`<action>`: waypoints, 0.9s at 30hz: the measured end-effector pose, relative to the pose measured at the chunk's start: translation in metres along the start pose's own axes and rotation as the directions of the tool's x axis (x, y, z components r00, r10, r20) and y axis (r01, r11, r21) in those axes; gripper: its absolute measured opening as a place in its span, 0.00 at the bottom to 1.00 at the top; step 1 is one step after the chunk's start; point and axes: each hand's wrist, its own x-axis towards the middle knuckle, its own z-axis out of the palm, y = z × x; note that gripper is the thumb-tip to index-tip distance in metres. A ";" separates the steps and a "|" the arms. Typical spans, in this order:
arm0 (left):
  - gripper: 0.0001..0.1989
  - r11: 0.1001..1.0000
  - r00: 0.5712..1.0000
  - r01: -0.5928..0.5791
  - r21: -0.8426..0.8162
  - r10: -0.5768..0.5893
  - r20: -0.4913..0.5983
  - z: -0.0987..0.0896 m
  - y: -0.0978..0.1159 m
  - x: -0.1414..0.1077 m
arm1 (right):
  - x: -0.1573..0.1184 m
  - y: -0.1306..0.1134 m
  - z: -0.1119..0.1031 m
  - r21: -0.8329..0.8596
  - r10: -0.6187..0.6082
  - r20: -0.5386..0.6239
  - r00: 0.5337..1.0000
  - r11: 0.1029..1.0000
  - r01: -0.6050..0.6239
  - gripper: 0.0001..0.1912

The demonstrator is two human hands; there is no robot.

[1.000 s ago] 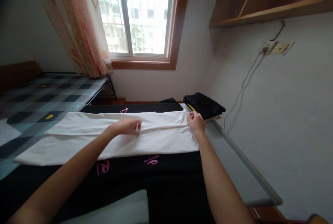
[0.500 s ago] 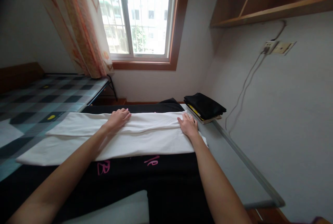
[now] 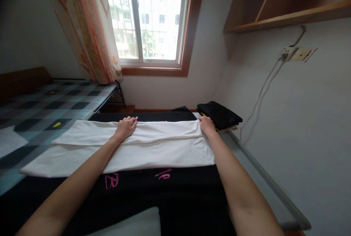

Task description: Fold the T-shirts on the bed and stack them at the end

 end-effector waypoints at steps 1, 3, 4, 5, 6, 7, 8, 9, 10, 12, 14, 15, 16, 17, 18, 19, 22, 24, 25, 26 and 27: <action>0.20 1.000 1.000 0.001 -0.002 -0.001 -0.001 0.000 0.000 0.000 | 0.000 -0.002 -0.003 -0.032 0.014 0.001 1.000 0.999 -0.014 0.18; 0.20 1.000 1.000 0.002 -0.004 -0.002 -0.001 0.001 -0.001 0.000 | -0.001 -0.007 -0.008 -0.102 0.028 0.001 1.000 0.994 -0.028 0.17; 0.20 1.000 1.000 0.000 -0.004 0.000 -0.003 0.001 -0.001 0.001 | -0.002 -0.010 -0.009 -0.136 0.035 0.004 0.999 0.990 -0.035 0.16; 0.20 1.000 1.000 -0.001 -0.004 0.001 -0.005 0.001 -0.001 0.001 | -0.004 -0.012 -0.010 -0.166 0.044 0.007 0.999 0.985 -0.042 0.16; 0.20 1.000 1.000 -0.002 -0.003 0.002 -0.006 0.001 -0.001 0.001 | -0.006 -0.015 -0.011 -0.187 0.052 0.011 0.999 0.981 -0.049 0.15; 0.20 1.000 1.000 -0.003 -0.003 0.003 -0.007 0.001 -0.001 0.001 | -0.007 -0.017 -0.012 -0.201 0.062 0.016 0.998 0.978 -0.057 0.16; 0.20 1.000 1.000 -0.003 -0.003 0.003 -0.008 0.001 -0.001 0.000 | -0.009 -0.019 -0.012 -0.205 0.068 0.014 0.998 0.977 -0.063 0.16; 0.20 1.000 1.000 -0.002 -0.003 0.002 -0.008 0.001 -0.001 0.000 | -0.010 -0.022 -0.013 -0.200 0.067 0.001 0.998 0.978 -0.065 0.17; 0.20 1.000 1.000 0.000 -0.003 0.000 -0.008 0.001 0.000 0.000 | -0.012 -0.025 -0.014 -0.190 0.054 -0.024 0.998 0.980 -0.058 0.18; 0.19 1.000 1.000 0.005 -0.002 -0.005 -0.005 0.001 0.001 -0.001 | -0.017 -0.034 -0.016 -0.161 -0.006 -0.098 0.995 0.987 -0.010 0.21; 0.18 1.000 1.000 0.008 0.000 -0.008 -0.011 0.000 0.002 -0.002 | -0.025 -0.045 -0.017 -0.124 -0.107 -0.151 0.983 0.988 0.089 0.20; 0.18 1.000 1.000 0.008 0.002 -0.008 -0.019 0.000 0.003 -0.002 | -0.029 -0.050 -0.017 -0.102 -0.168 -0.146 0.975 0.983 0.154 0.19; 0.17 1.000 0.999 0.006 0.003 -0.006 -0.034 -0.001 0.004 -0.003 | -0.034 -0.055 -0.016 -0.075 -0.235 -0.120 0.964 0.971 0.228 0.18; 0.16 1.000 0.998 0.000 0.005 0.001 -0.056 -0.003 0.005 -0.004 | -0.040 -0.059 -0.016 -0.045 -0.298 -0.085 0.951 0.954 0.296 0.18; 0.15 1.000 0.997 -0.017 0.005 0.017 -0.081 -0.005 0.006 -0.004 | -0.045 -0.061 -0.015 -0.016 -0.348 -0.051 0.936 0.937 0.348 0.17; 0.14 0.999 0.994 -0.044 0.003 0.044 -0.102 -0.007 0.007 -0.005 | -0.050 -0.061 -0.014 0.011 -0.376 -0.025 0.926 0.926 0.377 0.17; 0.12 0.982 0.981 -0.180 -0.049 0.176 -0.078 -0.016 0.018 -0.006 | -0.061 -0.047 -0.014 0.049 -0.317 -0.028 0.948 0.947 0.318 0.18; 0.15 0.954 0.961 -0.272 -0.127 0.275 0.009 -0.024 0.032 -0.009 | -0.065 -0.031 -0.016 0.054 -0.213 -0.053 0.976 0.975 0.216 0.17; 0.16 0.937 0.945 -0.310 -0.165 0.322 0.055 -0.029 0.041 -0.010 | -0.067 -0.021 -0.018 0.059 -0.160 -0.055 0.986 0.985 0.163 0.15; 0.17 0.919 0.926 -0.344 -0.192 0.366 0.094 -0.033 0.051 -0.013 | -0.068 -0.013 -0.020 0.073 -0.111 -0.050 0.993 0.991 0.114 0.14; 0.17 0.903 0.905 -0.376 -0.207 0.406 0.129 -0.037 0.061 -0.015 | -0.069 -0.005 -0.022 0.098 -0.068 -0.041 0.997 0.993 0.071 0.11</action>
